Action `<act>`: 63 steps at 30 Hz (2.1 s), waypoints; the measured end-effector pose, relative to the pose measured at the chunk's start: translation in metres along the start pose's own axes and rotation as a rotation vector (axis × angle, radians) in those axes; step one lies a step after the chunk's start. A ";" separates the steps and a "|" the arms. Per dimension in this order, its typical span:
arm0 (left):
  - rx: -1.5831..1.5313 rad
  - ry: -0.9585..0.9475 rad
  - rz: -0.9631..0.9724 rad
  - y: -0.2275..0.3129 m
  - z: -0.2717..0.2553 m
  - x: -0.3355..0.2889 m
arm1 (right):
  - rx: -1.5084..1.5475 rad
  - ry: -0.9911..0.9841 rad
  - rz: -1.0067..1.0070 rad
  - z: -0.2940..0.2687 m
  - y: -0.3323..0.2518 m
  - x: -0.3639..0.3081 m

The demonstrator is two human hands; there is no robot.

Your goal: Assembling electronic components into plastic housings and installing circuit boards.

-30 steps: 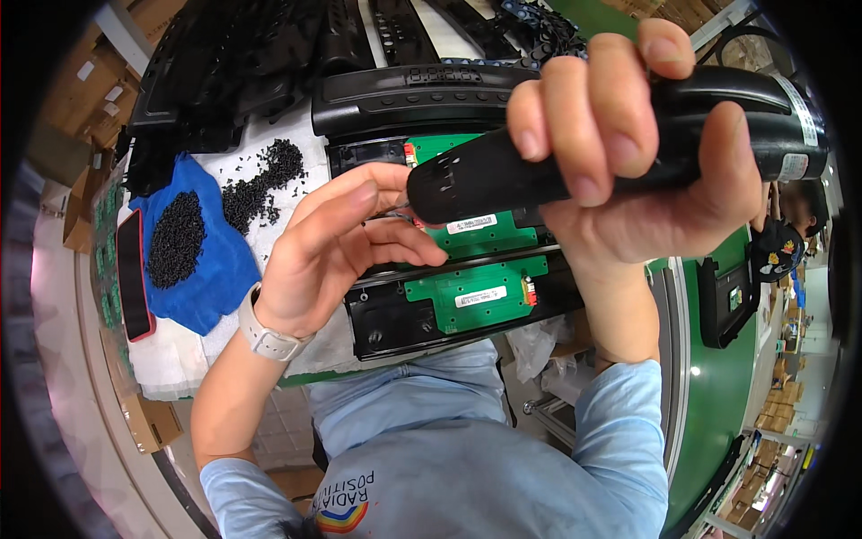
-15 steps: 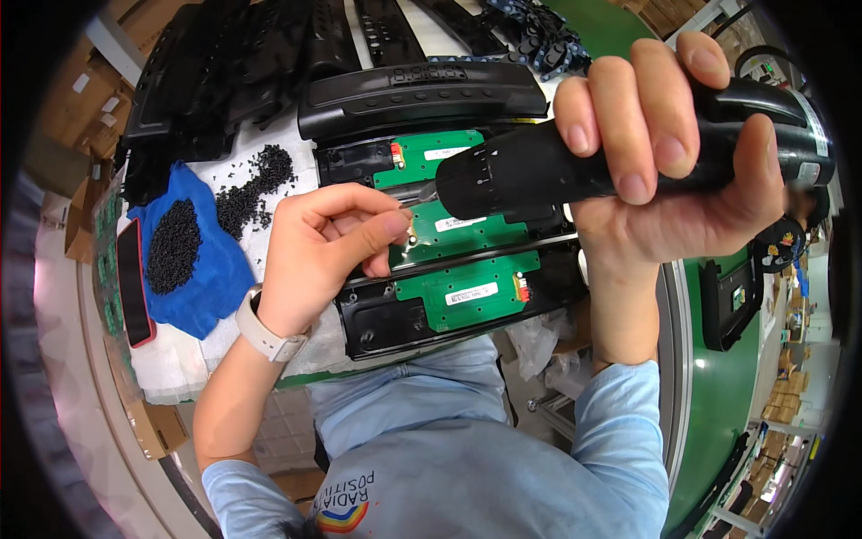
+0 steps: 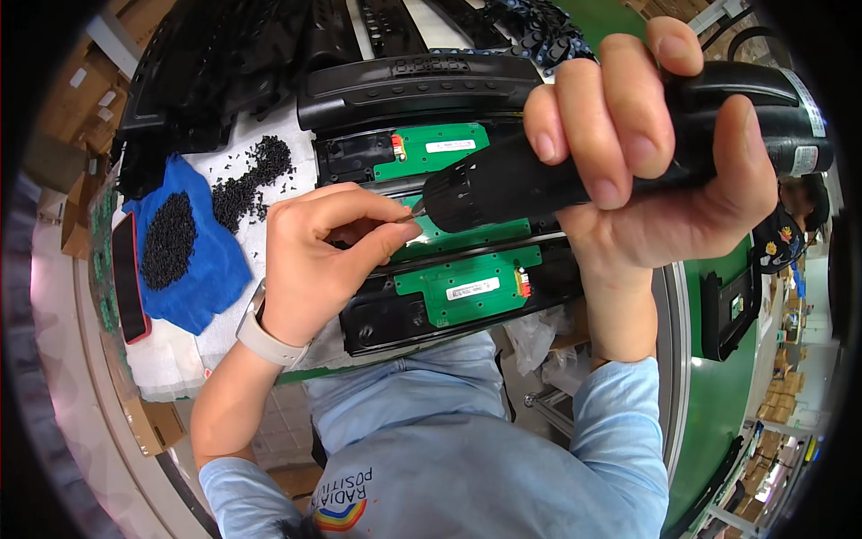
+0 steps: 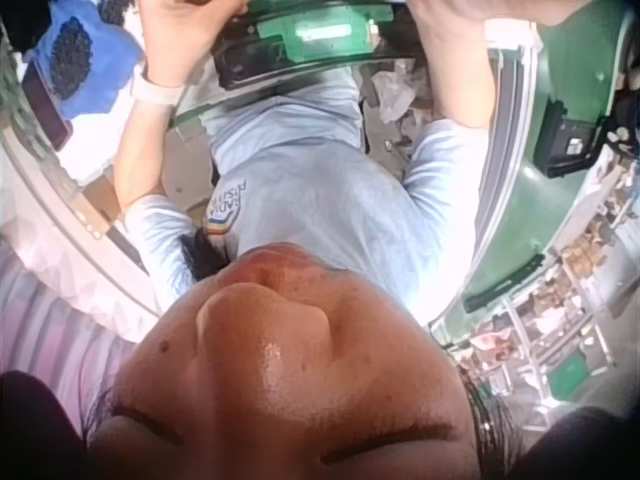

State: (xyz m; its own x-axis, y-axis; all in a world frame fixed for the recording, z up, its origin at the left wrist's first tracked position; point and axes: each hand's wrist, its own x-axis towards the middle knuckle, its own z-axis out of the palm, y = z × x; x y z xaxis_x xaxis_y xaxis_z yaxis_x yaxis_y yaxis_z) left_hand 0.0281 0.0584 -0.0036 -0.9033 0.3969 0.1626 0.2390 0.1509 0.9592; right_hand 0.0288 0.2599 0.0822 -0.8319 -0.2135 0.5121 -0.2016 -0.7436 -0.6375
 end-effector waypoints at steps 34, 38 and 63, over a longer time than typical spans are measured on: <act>-0.630 0.004 -0.168 -0.017 -0.013 0.007 | -0.619 0.302 0.266 0.009 0.027 0.018; -0.659 -0.031 -0.167 -0.014 -0.014 0.007 | -0.652 0.239 0.014 -0.001 0.048 0.023; -1.171 -0.227 -0.300 -0.009 -0.015 0.003 | -0.402 -0.162 0.053 0.003 0.016 0.019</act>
State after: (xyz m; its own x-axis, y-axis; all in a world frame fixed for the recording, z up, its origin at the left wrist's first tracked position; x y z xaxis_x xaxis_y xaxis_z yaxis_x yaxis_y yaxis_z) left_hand 0.0175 0.0443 -0.0084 -0.7569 0.6528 -0.0320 -0.5372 -0.5934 0.5994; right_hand 0.0107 0.2419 0.0831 -0.7611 -0.3655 0.5358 -0.3726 -0.4298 -0.8224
